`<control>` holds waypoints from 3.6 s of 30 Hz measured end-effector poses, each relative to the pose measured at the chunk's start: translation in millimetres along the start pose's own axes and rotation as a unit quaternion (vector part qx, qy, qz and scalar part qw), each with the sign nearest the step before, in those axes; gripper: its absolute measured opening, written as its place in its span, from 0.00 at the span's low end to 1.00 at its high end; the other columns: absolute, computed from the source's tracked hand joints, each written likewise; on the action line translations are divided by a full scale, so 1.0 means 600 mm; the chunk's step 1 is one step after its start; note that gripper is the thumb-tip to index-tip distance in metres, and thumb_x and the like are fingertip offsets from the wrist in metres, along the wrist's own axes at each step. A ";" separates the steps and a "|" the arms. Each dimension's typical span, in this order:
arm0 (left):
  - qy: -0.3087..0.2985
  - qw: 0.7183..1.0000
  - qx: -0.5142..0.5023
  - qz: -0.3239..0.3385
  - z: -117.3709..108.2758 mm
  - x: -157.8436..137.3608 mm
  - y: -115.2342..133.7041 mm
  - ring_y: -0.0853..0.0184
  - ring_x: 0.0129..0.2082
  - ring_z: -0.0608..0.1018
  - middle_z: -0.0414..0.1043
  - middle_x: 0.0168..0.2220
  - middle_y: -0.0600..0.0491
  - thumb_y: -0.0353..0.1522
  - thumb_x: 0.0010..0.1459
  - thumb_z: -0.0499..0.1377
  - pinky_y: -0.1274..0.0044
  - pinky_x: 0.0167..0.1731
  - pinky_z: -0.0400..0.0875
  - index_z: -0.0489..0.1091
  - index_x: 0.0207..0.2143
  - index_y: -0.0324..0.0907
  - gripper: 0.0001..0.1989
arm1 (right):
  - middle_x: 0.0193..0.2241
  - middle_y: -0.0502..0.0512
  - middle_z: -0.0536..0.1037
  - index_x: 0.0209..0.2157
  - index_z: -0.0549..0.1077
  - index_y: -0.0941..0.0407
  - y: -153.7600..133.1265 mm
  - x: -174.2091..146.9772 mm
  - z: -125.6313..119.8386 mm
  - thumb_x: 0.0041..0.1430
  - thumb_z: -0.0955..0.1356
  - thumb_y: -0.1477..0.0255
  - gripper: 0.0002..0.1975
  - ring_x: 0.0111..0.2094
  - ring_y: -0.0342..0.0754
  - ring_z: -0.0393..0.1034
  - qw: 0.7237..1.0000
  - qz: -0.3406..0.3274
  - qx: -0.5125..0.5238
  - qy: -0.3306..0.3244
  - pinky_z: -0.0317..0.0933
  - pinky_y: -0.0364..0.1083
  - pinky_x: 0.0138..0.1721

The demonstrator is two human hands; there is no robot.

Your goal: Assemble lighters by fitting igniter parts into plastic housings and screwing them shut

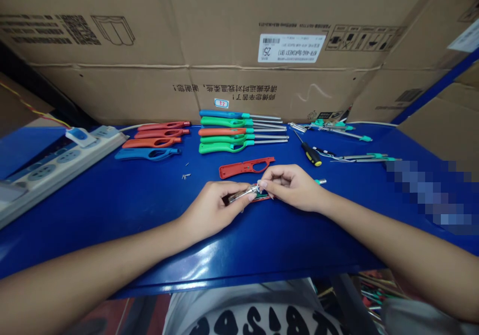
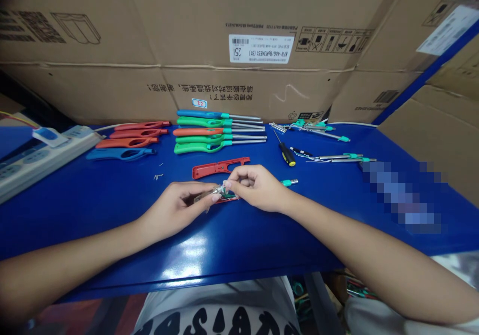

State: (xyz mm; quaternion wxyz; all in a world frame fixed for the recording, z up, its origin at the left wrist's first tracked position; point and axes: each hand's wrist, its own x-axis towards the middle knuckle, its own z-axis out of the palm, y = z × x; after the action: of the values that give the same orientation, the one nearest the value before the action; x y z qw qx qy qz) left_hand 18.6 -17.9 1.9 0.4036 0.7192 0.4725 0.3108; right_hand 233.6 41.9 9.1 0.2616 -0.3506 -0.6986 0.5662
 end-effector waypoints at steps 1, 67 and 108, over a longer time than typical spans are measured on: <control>0.001 1.000 0.002 0.004 0.001 0.000 0.000 0.71 0.26 0.71 0.78 0.31 0.54 0.40 0.67 0.58 0.81 0.25 0.62 0.80 0.50 0.42 0.16 | 0.21 0.47 0.72 0.29 0.73 0.58 0.000 -0.001 0.001 0.53 0.75 0.53 0.21 0.22 0.39 0.63 1.000 0.001 -0.002 0.000 0.57 0.40 0.25; 0.032 0.999 0.000 -0.011 -0.036 0.011 0.009 0.68 0.28 0.78 0.80 0.31 0.55 0.40 0.60 0.65 0.78 0.31 0.71 0.75 0.41 0.41 0.12 | 0.26 0.54 0.79 0.34 0.76 0.61 0.005 0.005 -0.006 0.60 0.68 0.50 0.25 0.11 0.34 0.57 1.000 0.021 0.002 0.015 0.50 0.39 0.13; -0.022 0.972 0.229 0.041 -0.049 -0.003 0.023 0.70 0.29 0.76 0.78 0.34 0.55 0.31 0.62 0.64 0.79 0.31 0.68 0.80 0.37 0.43 0.04 | 0.43 0.54 0.84 0.52 0.79 0.55 0.006 -0.010 -0.020 0.65 0.67 0.75 0.16 0.24 0.38 0.67 0.933 -0.246 -0.244 -0.097 0.61 0.40 0.27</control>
State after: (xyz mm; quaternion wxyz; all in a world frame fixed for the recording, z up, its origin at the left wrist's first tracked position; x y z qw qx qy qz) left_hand -0.4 -14.2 27.8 0.2254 0.8177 0.4925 0.1950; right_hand 247.3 44.7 8.5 0.2297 -0.1643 -0.9018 0.3272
